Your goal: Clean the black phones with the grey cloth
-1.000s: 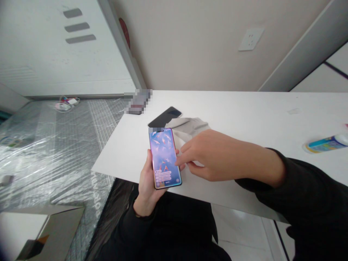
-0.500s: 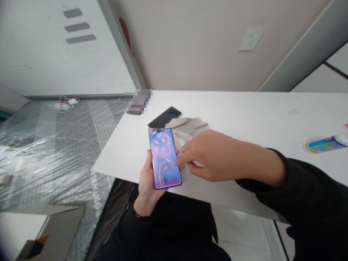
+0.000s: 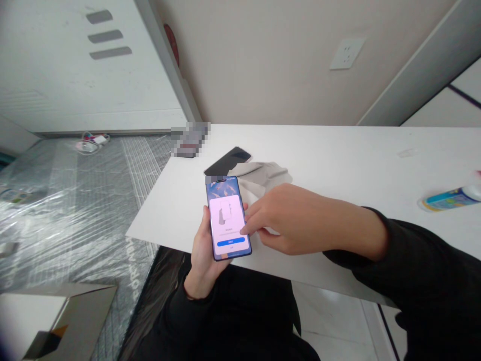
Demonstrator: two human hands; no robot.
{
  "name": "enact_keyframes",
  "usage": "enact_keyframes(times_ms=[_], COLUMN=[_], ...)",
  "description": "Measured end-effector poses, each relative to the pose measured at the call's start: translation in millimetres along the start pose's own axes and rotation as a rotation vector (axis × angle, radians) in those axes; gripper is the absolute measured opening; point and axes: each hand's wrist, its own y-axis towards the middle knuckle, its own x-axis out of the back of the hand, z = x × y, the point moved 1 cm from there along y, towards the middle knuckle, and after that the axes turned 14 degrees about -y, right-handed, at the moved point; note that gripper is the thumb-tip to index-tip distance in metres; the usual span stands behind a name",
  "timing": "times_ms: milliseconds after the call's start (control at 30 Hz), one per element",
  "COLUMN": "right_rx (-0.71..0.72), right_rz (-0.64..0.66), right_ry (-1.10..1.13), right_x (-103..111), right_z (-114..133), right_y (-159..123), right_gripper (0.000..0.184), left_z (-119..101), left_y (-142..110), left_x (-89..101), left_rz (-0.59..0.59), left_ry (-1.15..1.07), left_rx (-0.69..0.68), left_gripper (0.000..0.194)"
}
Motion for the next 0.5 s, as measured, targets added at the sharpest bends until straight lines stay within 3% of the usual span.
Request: enact_keyframes(times_ms=[167, 500], right_rx=[0.006, 0.027], right_rz=[0.050, 0.086], right_ry=[0.021, 0.060], right_x=[-3.3, -8.6], right_z=[4.3, 7.0], right_y=[1.3, 3.5], right_gripper=[0.036, 0.035], left_z=[-0.6, 0.8], left_y=[0.9, 3.5], left_x=[-2.0, 3.8], left_rz=[-0.023, 0.040], left_ry=[0.015, 0.021], left_rx=[0.018, 0.045], left_gripper=[0.067, 0.069])
